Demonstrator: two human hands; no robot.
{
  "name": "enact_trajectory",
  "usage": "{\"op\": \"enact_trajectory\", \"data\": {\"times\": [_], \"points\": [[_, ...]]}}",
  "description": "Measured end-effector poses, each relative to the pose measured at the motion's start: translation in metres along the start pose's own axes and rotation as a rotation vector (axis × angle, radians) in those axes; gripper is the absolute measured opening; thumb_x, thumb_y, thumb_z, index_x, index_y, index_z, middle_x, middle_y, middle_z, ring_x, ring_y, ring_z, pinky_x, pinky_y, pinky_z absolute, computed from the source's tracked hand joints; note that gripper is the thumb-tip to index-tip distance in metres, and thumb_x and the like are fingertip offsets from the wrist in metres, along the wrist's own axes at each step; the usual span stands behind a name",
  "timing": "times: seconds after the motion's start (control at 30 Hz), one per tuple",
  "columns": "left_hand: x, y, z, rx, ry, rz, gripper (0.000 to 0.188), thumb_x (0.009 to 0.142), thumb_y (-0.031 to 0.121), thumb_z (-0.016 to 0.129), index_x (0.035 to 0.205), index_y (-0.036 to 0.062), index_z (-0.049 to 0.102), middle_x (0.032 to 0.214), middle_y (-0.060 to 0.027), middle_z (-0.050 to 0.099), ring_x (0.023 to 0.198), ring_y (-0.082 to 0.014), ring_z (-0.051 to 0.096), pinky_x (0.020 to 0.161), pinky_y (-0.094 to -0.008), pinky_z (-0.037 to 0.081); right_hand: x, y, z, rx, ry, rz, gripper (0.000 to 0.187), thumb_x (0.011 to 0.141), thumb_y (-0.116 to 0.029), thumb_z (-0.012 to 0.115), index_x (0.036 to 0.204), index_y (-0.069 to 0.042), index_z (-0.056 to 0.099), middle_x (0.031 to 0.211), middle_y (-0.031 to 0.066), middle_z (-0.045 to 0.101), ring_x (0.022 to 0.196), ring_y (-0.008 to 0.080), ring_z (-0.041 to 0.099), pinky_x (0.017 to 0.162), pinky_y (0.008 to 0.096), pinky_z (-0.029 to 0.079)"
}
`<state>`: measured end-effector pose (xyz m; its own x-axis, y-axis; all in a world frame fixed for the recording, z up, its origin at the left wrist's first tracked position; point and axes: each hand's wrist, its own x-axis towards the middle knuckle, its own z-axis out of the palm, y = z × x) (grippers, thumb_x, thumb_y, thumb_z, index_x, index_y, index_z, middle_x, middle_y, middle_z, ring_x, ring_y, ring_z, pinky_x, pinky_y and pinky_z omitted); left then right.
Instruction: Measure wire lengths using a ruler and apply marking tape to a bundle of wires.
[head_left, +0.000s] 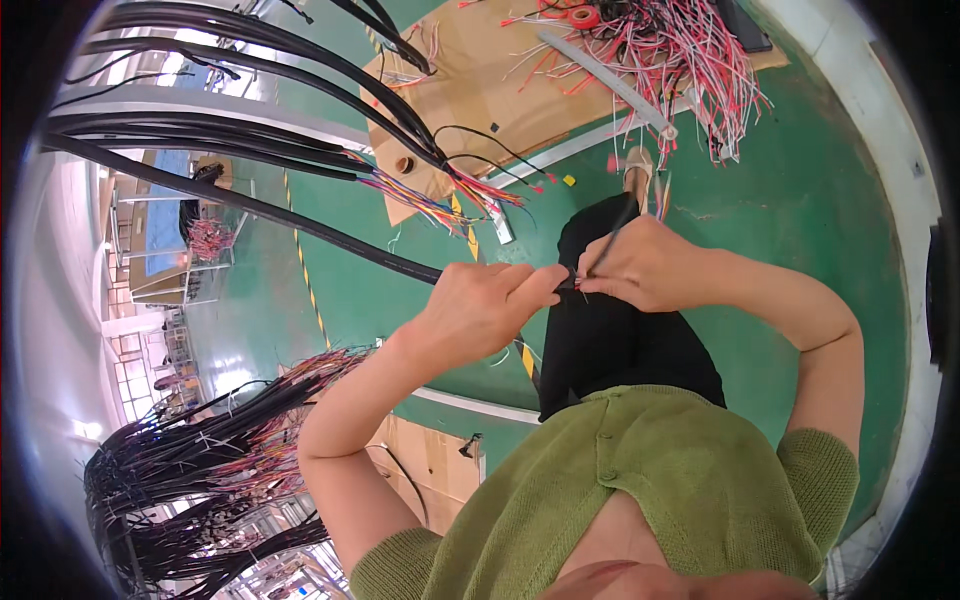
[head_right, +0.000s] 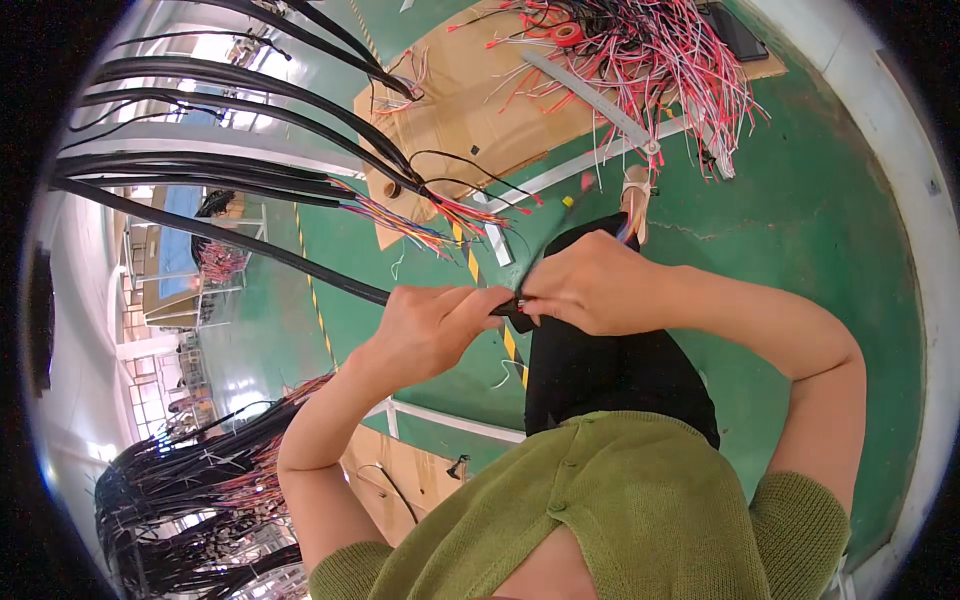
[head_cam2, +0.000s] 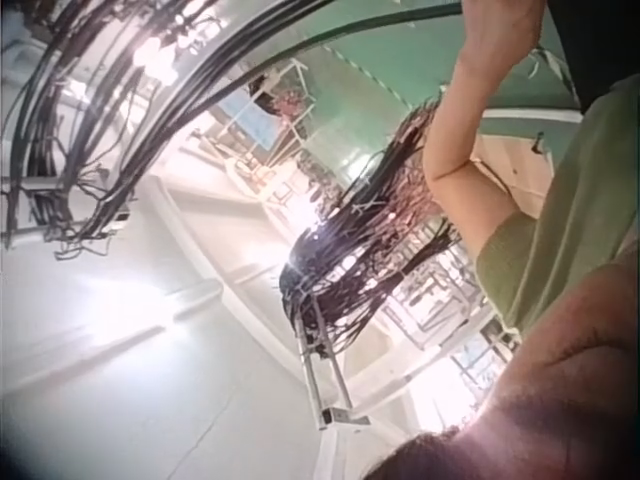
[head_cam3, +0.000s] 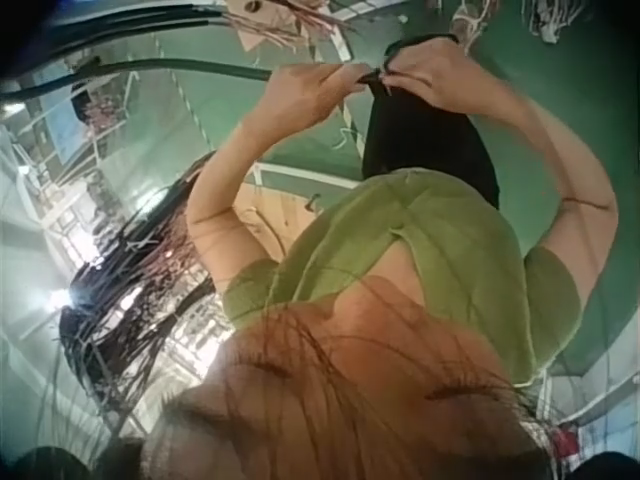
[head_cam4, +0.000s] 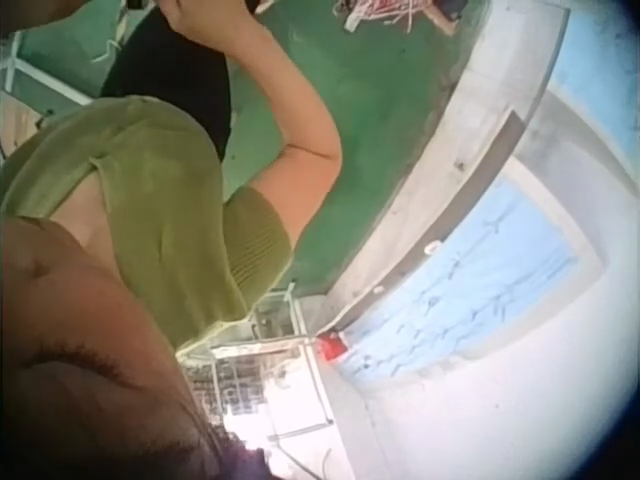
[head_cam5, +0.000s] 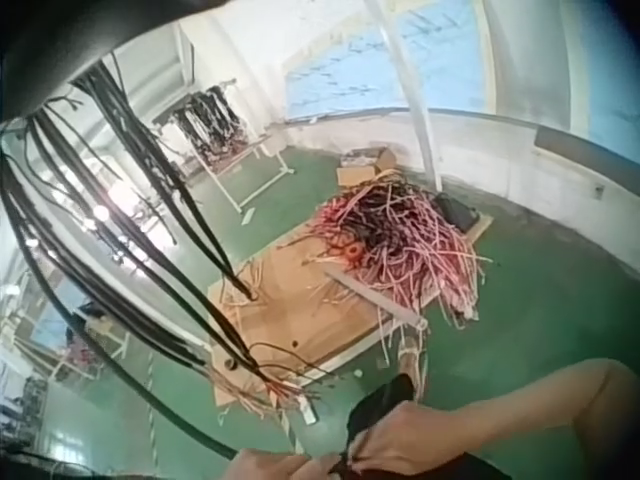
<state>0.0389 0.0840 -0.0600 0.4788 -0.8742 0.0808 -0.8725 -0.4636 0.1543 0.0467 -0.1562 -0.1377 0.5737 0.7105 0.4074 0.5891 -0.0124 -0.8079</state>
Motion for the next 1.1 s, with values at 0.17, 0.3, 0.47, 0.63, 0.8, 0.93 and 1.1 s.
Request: {"op": "enact_trajectory", "data": {"times": [0.17,0.3,0.47,0.63,0.8,0.93,1.1], "points": [[0.005,-0.005,-0.004,-0.474,-0.193,-0.292,0.021,0.091,0.016,0.064,0.108,0.0041,0.059,0.072,-0.0061,0.057,0.056,-0.0237,0.054,0.05,-0.0321,0.041,0.006,-0.005,-0.012,-0.644,-0.02,-0.391,0.014,0.075,-0.015,0.064,0.083,-0.005,0.057,0.073,0.0031,0.05,0.064,0.0171,0.054,0.053,0.0313,0.044],[0.01,-0.014,-0.007,-0.953,-0.212,-0.489,0.019,0.094,0.023,0.06,0.102,0.0065,0.059,0.07,-0.0116,0.06,0.063,-0.0317,0.06,0.055,-0.0403,0.045,0.017,-0.006,-0.021,-0.82,0.125,-0.611,0.018,0.07,-0.011,0.069,0.082,-0.005,0.059,0.069,0.0003,0.045,0.059,0.0129,0.048,0.047,0.0277,0.037],[0.013,0.004,-0.012,-0.561,-0.099,-0.389,0.018,0.096,0.018,0.06,0.104,0.0026,0.06,0.065,-0.0121,0.048,0.056,-0.0202,0.047,0.056,-0.0314,0.042,0.014,0.008,-0.02,-0.819,0.164,-0.548,0.016,0.071,-0.014,0.061,0.085,-0.007,0.056,0.072,0.0008,0.044,0.065,0.0142,0.052,0.051,0.0279,0.042],[0.02,0.001,-0.01,-0.542,-0.024,-0.563,0.016,0.093,0.015,0.062,0.101,0.0019,0.063,0.072,-0.0149,0.057,0.059,-0.0277,0.052,0.058,-0.0323,0.045,0.024,0.027,-0.014,-0.584,0.337,-0.447,0.022,0.072,-0.011,0.072,0.088,-0.003,0.058,0.074,0.0058,0.048,0.067,0.0239,0.053,0.055,0.0328,0.044],[0.023,-0.006,0.006,-0.457,0.088,-0.485,0.016,0.093,0.014,0.062,0.103,0.0016,0.063,0.077,-0.0143,0.062,0.061,-0.0308,0.055,0.058,-0.0319,0.046,-0.018,0.043,0.03,-0.38,0.849,0.051,0.037,0.079,-0.025,0.078,0.099,-0.003,0.056,0.093,0.0075,0.054,0.084,0.0207,0.053,0.074,0.0269,0.044],[0.023,-0.005,0.006,-0.255,0.103,-0.361,0.016,0.092,0.014,0.062,0.105,0.0041,0.064,0.08,-0.0132,0.065,0.063,-0.0313,0.061,0.057,-0.034,0.048,-0.021,0.043,0.083,0.912,0.553,0.38,0.035,0.088,-0.021,0.071,0.113,0.001,0.059,0.094,0.003,0.058,0.087,0.0109,0.058,0.079,0.0273,0.048],[0.019,-0.005,0.011,-0.162,0.049,-0.402,0.012,0.091,0.016,0.064,0.101,0.0093,0.062,0.076,-0.0089,0.065,0.059,-0.0283,0.061,0.049,-0.036,0.044,0.0,0.026,0.068,1.079,0.474,0.328,0.04,0.093,-0.018,0.065,0.124,0.003,0.053,0.102,0.0047,0.061,0.093,0.0131,0.064,0.082,0.0271,0.05]]}}
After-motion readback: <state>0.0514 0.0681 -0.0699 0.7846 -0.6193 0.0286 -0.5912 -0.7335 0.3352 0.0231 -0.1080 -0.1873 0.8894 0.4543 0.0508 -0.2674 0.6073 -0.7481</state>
